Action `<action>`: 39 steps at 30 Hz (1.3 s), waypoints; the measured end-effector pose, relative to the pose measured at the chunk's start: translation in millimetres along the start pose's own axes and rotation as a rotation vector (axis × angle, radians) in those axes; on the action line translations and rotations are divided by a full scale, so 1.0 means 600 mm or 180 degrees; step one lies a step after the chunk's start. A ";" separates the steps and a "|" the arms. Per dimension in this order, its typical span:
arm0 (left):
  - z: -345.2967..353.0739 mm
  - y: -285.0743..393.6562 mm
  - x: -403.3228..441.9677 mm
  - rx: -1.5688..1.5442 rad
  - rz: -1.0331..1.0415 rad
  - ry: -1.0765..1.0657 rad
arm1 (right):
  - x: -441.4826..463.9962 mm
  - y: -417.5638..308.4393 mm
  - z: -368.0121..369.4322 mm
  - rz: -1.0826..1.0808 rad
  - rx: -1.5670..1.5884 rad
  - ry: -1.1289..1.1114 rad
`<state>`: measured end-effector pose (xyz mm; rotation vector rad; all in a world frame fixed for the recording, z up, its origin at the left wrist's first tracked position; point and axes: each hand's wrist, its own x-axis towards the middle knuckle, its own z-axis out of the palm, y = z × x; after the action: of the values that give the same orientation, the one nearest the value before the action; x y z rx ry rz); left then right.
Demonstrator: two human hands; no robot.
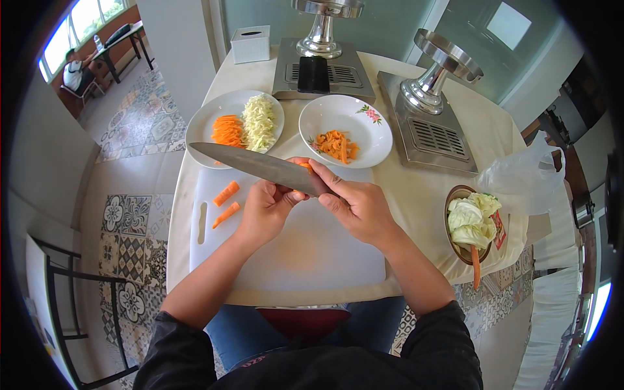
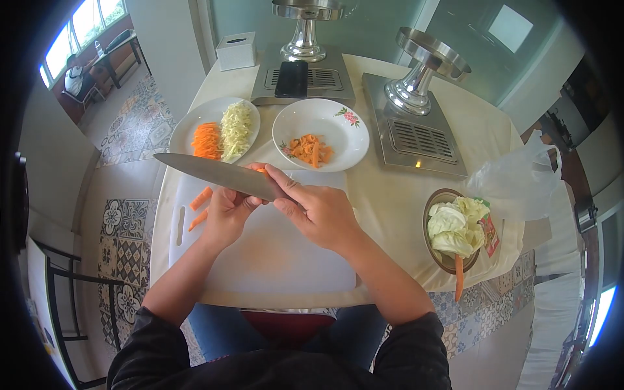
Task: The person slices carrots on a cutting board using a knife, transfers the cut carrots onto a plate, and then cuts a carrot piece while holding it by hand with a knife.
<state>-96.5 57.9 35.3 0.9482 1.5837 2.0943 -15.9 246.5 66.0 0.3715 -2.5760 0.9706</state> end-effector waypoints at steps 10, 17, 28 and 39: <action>0.007 0.001 -0.001 0.0281 0.0054 0.0138 | 0.000 -0.001 0.000 0.0124 0.0333 -0.0022; 0.013 0.006 -0.004 0.0475 0.0006 0.0181 | 0.000 -0.002 0.007 0.0223 0.0613 0.0058; 0.013 -0.001 -0.006 0.0109 0.0013 0.0121 | 0.000 0.004 0.016 0.0152 0.0627 0.0270; -0.001 0.003 0.008 -0.1345 -0.0778 0.0003 | 0.014 0.064 -0.028 0.1227 -0.1168 0.0783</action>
<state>-100.2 60.0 38.3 0.5765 1.1207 2.1282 -33.6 285.0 59.1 -0.3329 -2.5652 0.5859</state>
